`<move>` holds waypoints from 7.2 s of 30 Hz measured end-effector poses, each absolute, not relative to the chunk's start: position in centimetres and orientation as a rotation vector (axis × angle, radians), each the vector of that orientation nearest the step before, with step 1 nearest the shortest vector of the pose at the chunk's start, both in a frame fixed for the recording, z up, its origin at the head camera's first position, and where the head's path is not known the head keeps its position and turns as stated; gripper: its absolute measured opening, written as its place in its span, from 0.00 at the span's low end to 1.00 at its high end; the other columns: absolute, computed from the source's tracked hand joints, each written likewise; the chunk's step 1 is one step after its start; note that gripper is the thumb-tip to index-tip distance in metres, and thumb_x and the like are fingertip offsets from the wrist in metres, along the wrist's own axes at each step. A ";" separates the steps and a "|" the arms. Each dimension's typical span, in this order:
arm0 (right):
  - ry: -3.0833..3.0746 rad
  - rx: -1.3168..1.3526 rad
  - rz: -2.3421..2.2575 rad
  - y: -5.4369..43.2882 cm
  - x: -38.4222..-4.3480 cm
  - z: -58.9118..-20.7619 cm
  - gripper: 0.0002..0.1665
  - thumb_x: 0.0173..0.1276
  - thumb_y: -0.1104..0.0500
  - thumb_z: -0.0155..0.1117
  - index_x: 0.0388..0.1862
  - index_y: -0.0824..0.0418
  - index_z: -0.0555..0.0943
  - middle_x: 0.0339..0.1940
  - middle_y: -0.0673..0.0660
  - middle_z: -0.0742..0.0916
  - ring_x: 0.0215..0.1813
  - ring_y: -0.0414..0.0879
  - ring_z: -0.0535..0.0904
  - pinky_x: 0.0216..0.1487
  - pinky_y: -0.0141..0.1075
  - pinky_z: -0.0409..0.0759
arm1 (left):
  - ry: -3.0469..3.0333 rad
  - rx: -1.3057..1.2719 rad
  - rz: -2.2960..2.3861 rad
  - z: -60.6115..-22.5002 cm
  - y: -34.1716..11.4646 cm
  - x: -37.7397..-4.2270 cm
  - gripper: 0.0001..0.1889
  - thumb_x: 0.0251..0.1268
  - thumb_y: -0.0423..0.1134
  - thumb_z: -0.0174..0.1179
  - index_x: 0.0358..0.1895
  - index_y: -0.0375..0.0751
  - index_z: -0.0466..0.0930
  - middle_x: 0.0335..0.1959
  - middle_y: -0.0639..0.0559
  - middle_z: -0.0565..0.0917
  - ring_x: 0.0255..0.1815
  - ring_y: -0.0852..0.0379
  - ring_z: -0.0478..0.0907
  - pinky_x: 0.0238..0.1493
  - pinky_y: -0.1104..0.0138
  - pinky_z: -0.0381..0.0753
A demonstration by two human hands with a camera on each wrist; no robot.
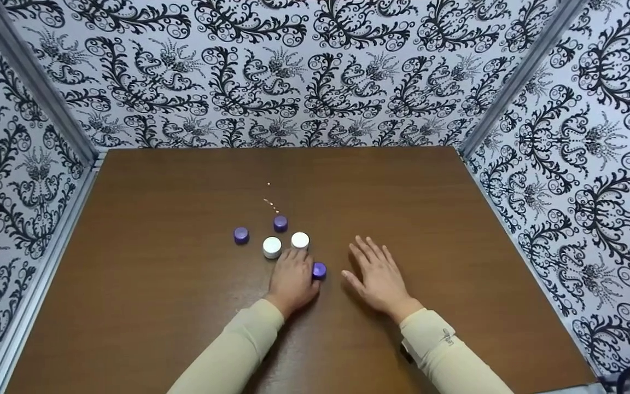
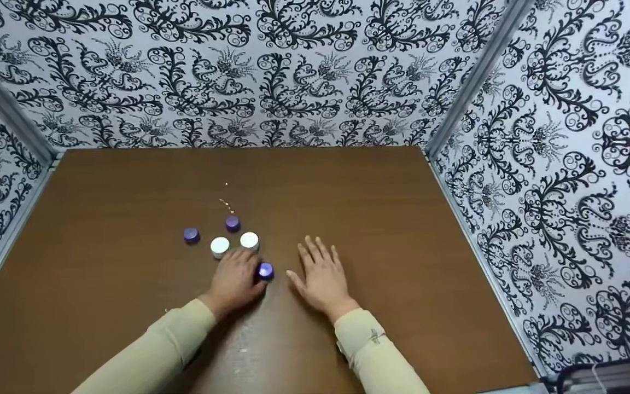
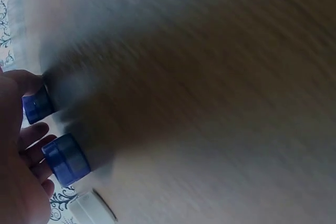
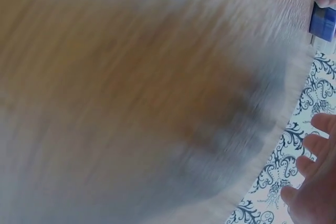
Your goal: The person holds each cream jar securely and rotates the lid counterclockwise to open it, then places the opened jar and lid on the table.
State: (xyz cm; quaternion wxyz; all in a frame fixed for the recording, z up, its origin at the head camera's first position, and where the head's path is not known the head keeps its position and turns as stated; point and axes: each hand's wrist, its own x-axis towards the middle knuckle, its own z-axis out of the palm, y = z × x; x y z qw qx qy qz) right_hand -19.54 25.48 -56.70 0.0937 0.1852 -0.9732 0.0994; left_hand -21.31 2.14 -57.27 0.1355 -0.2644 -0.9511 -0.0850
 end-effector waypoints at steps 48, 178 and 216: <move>-2.718 0.947 0.394 23.6 -19.8 -56.8 0.17 0.70 0.50 0.63 0.53 0.57 0.83 0.50 0.54 0.86 0.61 0.52 0.78 0.73 0.53 0.54 | -2.686 -0.814 -0.317 -57.0 2.8 -21.1 0.23 0.47 0.57 0.67 0.37 0.41 0.82 0.35 0.50 0.80 0.42 0.47 0.77 0.49 0.57 0.72; -2.795 0.798 1.277 23.6 -19.4 -56.7 0.17 0.59 0.54 0.76 0.47 0.56 0.84 0.38 0.44 0.88 0.42 0.40 0.84 0.47 0.39 0.80 | -2.731 -0.953 -0.493 -57.1 2.5 -20.5 0.17 0.46 0.53 0.70 0.32 0.43 0.84 0.30 0.54 0.78 0.36 0.51 0.77 0.46 0.59 0.73; -2.806 0.732 1.155 23.2 -18.8 -56.7 0.15 0.62 0.53 0.74 0.46 0.55 0.83 0.39 0.44 0.85 0.42 0.40 0.82 0.47 0.40 0.79 | -2.706 -0.995 -0.456 -57.0 2.5 -20.6 0.17 0.47 0.54 0.69 0.29 0.43 0.84 0.28 0.55 0.78 0.35 0.51 0.77 0.45 0.59 0.74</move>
